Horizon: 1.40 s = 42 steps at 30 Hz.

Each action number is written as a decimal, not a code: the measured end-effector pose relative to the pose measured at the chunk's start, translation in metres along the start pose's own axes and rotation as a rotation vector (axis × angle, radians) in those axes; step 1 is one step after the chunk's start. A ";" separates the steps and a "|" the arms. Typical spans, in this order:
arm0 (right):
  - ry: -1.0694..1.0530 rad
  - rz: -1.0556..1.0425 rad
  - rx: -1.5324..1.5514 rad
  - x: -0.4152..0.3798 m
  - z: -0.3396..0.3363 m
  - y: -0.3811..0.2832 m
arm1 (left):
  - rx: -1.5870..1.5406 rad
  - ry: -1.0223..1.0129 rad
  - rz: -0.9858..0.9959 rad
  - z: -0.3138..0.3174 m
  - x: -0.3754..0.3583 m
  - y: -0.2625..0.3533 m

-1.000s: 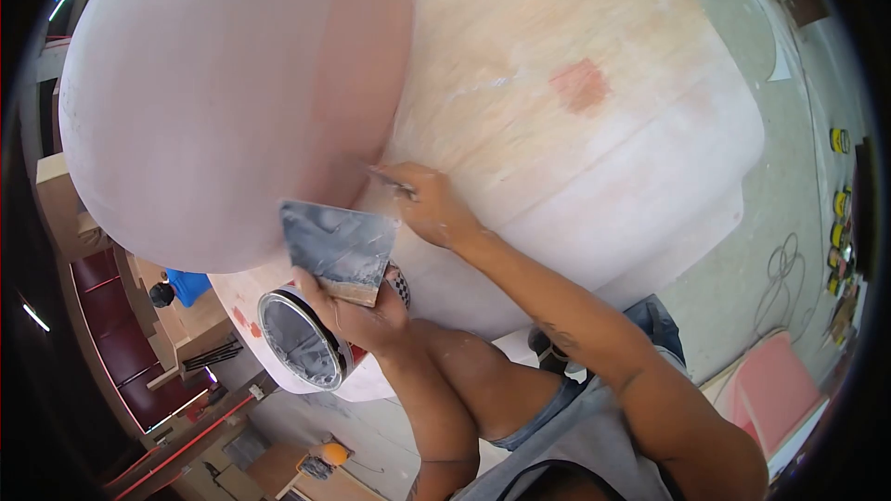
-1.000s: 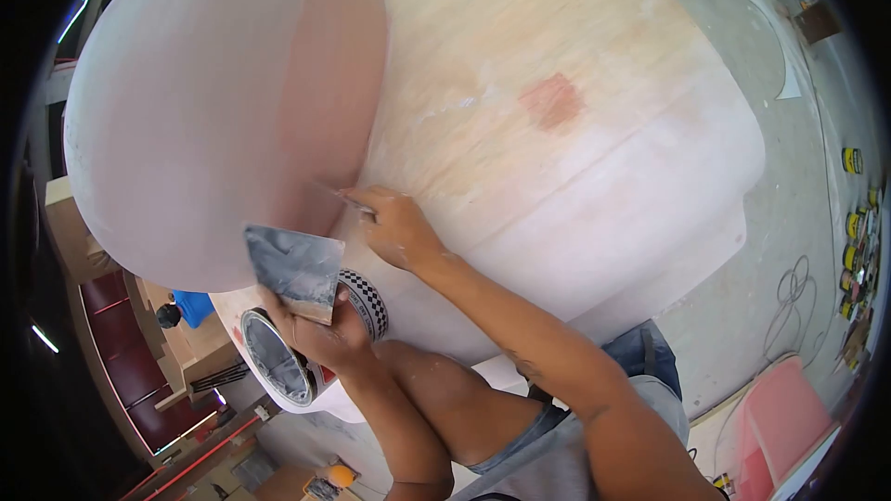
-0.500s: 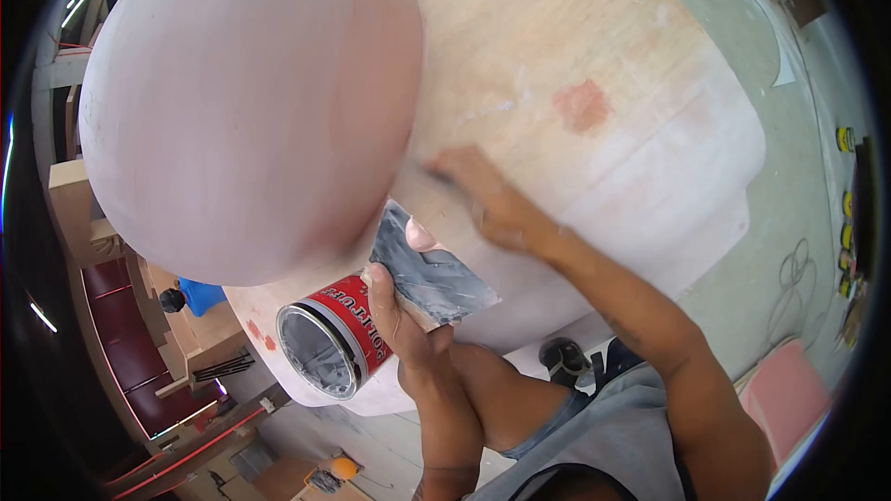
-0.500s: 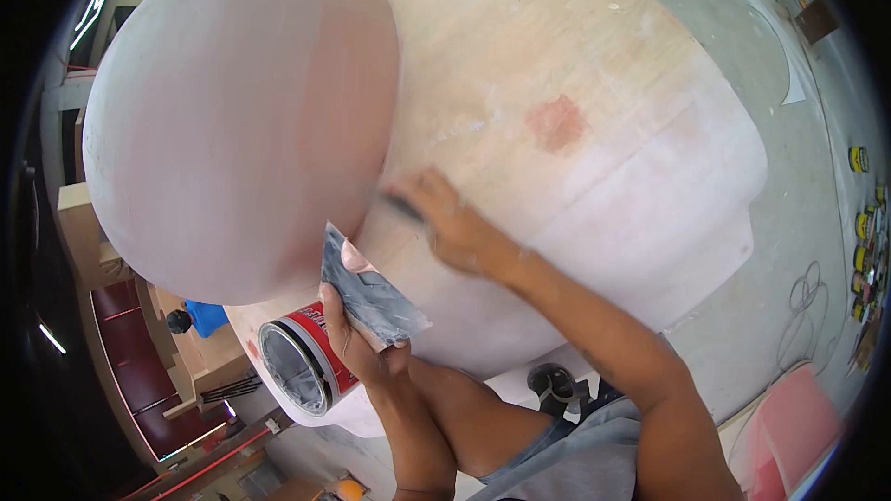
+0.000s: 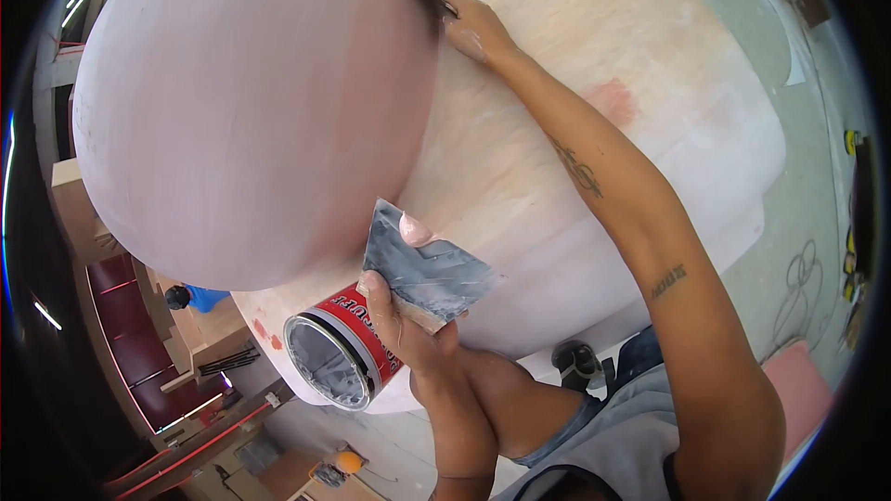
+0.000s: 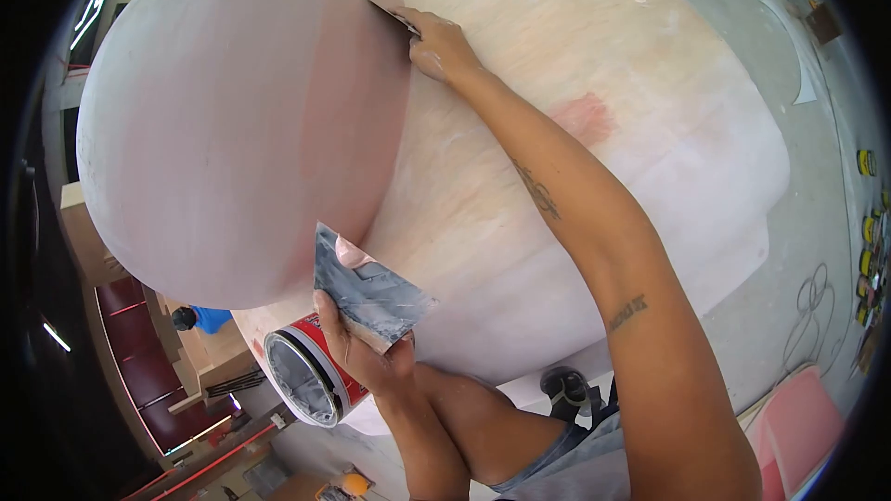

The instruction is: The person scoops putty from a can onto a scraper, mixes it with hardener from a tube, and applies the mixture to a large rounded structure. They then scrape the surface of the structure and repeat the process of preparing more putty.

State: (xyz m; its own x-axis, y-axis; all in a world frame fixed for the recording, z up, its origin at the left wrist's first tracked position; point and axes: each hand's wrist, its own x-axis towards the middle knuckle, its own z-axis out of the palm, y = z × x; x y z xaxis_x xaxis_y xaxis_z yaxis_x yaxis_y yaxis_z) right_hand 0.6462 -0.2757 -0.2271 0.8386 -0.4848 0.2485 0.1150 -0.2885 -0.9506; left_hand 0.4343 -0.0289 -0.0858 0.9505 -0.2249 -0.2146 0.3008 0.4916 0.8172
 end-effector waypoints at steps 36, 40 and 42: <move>0.028 0.129 -0.109 -0.210 0.086 -0.090 | -0.048 0.078 0.164 0.004 -0.002 0.000; -0.035 0.132 -0.109 -0.224 0.073 -0.090 | -0.058 0.062 0.195 -0.002 -0.003 0.001; -0.526 0.329 0.541 -0.223 0.037 -0.069 | -0.062 0.104 0.198 -0.005 -0.004 0.000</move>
State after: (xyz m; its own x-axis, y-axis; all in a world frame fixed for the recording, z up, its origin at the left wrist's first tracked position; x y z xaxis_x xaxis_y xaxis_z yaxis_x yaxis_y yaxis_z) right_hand 0.4709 -0.1172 -0.2237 0.9987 0.0140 -0.0499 -0.0518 0.3042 -0.9512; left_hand 0.4307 -0.0241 -0.0876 0.9934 -0.0326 -0.1104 0.1093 0.5689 0.8151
